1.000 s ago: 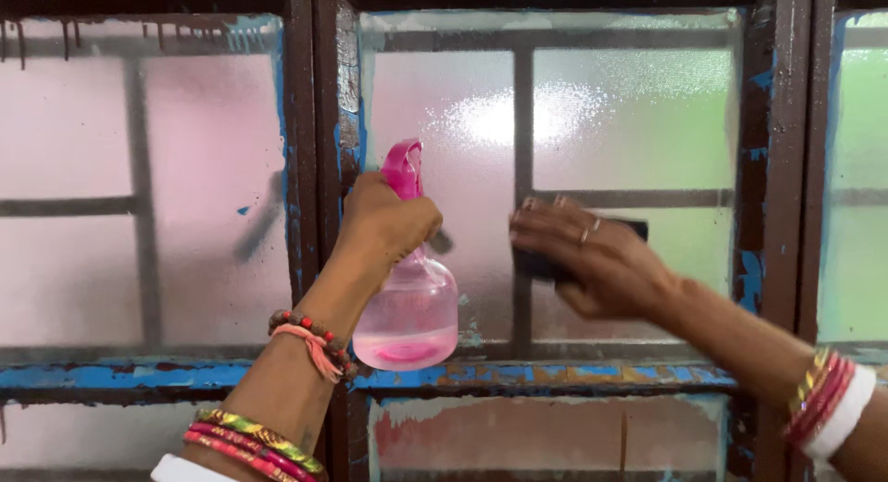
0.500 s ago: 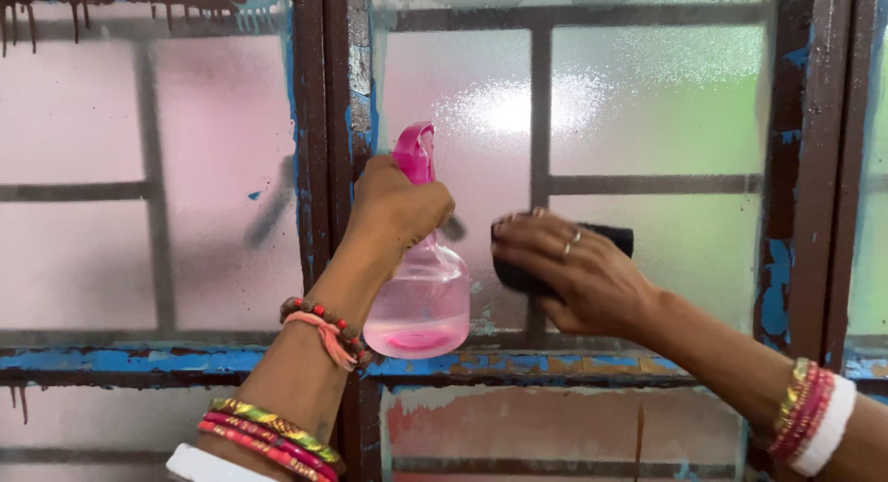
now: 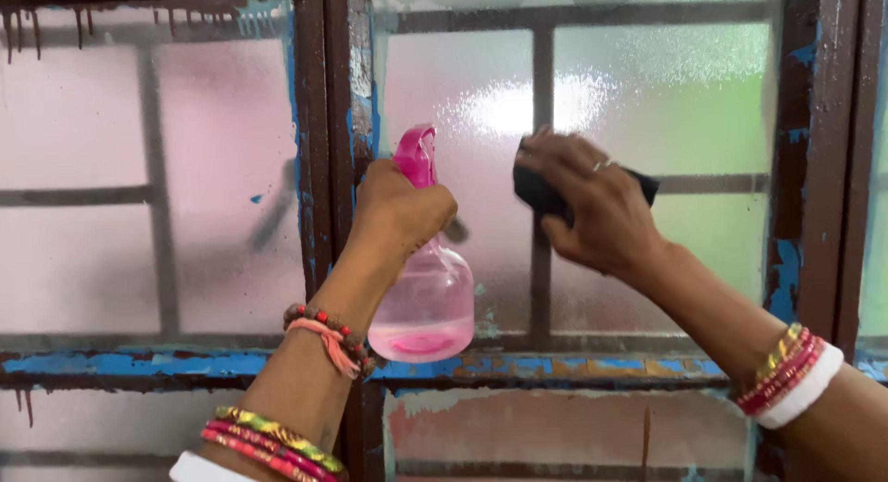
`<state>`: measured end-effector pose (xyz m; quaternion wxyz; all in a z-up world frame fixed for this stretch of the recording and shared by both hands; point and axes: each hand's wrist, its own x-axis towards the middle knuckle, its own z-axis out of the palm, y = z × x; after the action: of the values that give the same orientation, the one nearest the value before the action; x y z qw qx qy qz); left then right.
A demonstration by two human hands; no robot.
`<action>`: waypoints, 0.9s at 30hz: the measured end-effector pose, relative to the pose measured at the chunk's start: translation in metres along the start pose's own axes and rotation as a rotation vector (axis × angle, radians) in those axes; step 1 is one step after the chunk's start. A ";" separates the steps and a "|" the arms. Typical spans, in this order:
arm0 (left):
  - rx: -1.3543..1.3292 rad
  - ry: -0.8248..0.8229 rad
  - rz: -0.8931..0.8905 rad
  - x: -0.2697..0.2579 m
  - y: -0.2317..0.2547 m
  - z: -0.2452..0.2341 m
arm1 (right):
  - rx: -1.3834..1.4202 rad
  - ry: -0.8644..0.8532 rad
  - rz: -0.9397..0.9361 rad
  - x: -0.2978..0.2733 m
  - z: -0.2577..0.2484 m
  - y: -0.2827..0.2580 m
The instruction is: The person cleans a window by spraying pink liquid from a bottle onto the glass and wiping it with a black cloth.
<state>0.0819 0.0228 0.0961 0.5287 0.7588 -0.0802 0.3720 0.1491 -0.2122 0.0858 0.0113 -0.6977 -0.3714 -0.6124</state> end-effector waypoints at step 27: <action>0.066 0.040 0.034 0.002 -0.001 0.003 | 0.075 -0.230 -0.525 -0.045 -0.007 -0.023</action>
<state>0.0854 0.0212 0.0963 0.4986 0.7667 -0.0700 0.3984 0.1323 -0.2211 0.0387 -0.1638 -0.6417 -0.5604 -0.4973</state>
